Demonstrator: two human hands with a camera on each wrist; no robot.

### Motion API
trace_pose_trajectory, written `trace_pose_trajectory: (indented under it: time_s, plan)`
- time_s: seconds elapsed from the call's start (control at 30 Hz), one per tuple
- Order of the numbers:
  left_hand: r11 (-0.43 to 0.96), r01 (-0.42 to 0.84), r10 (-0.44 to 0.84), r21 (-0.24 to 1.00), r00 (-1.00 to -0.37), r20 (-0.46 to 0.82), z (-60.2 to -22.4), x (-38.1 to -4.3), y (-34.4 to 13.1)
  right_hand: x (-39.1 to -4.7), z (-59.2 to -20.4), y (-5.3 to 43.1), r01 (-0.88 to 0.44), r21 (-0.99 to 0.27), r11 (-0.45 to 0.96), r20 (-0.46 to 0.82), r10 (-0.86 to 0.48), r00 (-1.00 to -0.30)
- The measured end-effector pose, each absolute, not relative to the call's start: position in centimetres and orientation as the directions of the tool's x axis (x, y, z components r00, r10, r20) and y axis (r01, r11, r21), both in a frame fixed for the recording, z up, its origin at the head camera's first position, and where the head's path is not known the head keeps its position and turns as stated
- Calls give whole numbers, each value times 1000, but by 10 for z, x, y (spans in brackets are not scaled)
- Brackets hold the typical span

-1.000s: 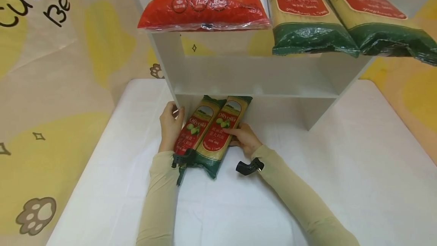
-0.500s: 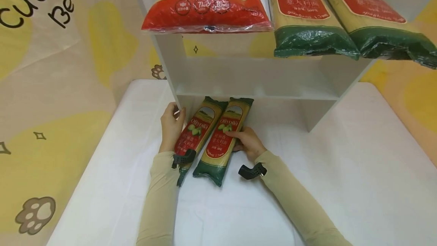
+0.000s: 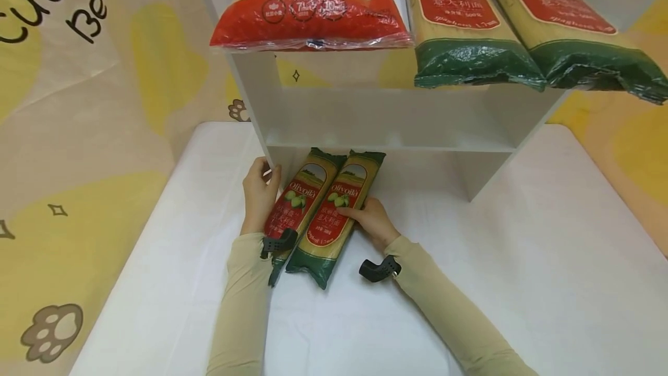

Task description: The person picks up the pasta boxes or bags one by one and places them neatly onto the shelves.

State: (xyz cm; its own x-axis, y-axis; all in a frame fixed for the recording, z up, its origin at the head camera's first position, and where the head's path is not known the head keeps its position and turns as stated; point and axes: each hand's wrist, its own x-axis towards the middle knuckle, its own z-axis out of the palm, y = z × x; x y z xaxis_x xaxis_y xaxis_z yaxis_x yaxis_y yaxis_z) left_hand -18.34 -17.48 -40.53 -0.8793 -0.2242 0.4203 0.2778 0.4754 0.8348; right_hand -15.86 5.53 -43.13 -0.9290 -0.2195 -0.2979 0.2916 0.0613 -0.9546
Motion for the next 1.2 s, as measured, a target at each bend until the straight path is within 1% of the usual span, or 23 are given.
trace_pose_trajectory:
  time_s: [0.1,0.17,0.5,0.63,0.7,0.83,0.97,1.07,1.2]
  plan:
    - [477,278,-223,834,-879,421,-406,-184,-175,-159,-432,57,347,-938,-27,-331,-241,-913]
    - [479,275,-225,834,-880,419,-406,-183,-175,-159,-431,58,377,-924,-61,-352,-245,-903]
    - [479,276,-228,833,-878,422,-405,-185,-174,-151,-423,64,470,-878,-93,-437,-247,-865]
    - [489,264,-244,832,-874,421,-405,-184,-174,-142,-421,73,510,-856,-82,-471,-283,-836]
    - [489,270,-230,829,-877,422,-403,-184,-173,-136,-419,79,520,-850,-81,-476,-304,-825]
    - [485,279,-192,829,-891,412,-400,-184,-173,-123,-413,93,522,-850,-69,-469,-349,-811]
    - [479,271,-170,835,-905,391,-398,-185,-175,-109,-404,106,502,-865,-8,-461,-383,-800]
    - [467,261,-162,845,-914,372,-398,-185,-178,-100,-396,117,467,-884,27,-436,-405,-803]
    - [454,255,-159,853,-919,360,-398,-186,-181,-91,-382,129,423,-905,35,-397,-424,-814]
